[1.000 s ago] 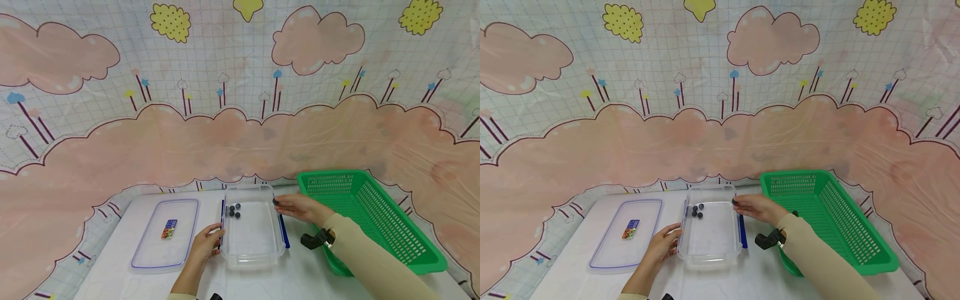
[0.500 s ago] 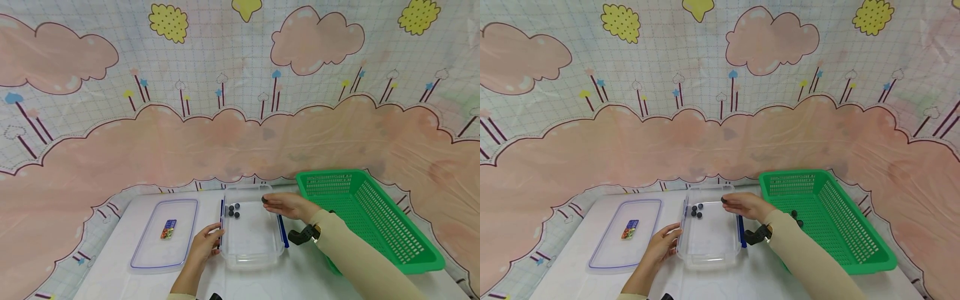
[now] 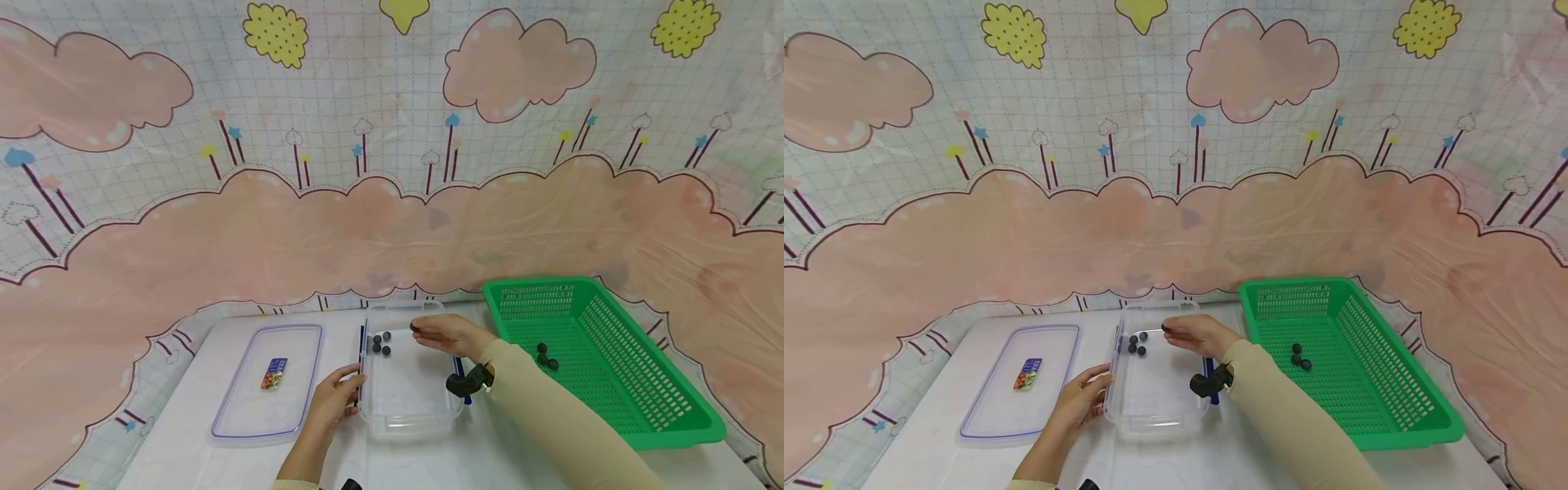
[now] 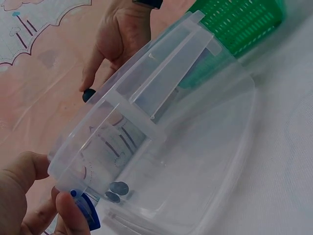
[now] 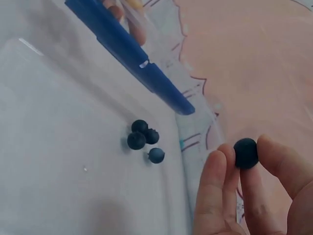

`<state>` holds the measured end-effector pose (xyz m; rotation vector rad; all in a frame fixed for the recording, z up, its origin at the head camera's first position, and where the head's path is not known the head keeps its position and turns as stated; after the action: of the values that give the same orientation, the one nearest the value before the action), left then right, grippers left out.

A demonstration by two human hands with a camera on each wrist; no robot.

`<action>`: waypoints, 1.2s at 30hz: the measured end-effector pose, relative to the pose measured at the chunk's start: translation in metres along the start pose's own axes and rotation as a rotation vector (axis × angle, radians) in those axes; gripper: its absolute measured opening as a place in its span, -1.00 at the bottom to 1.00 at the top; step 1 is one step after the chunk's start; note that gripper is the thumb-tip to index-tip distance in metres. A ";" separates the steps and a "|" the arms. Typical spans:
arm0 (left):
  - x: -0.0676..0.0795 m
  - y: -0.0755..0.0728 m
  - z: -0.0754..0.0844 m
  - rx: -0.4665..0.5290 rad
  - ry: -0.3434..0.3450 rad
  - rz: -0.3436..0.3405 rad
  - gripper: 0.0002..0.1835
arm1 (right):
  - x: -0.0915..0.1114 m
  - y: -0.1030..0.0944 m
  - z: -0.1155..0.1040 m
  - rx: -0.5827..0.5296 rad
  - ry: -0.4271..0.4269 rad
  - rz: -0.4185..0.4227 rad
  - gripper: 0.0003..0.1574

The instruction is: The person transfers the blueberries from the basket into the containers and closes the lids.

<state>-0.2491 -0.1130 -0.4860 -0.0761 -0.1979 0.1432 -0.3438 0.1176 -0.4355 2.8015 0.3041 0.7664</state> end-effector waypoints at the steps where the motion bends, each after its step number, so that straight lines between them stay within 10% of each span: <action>1: 0.000 0.000 0.000 0.001 0.001 -0.001 -0.52 | -0.001 0.002 0.000 0.005 -0.012 0.014 -0.74; 36: 0.000 -0.001 0.000 0.009 0.007 -0.005 -0.51 | -0.048 0.029 0.039 0.010 0.053 0.260 -0.62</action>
<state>-0.2492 -0.1141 -0.4862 -0.0675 -0.1908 0.1387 -0.3602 0.0718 -0.4835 2.8677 -0.0509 0.8962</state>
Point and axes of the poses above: each hand's wrist, its own x-axis away from the middle knuckle, its own y-axis out of the palm, z = x × y, the point moved 3 cm from there along -x, towards the middle knuckle, and after that the axes turned 4 degrees about y, right-handed, at the moved point
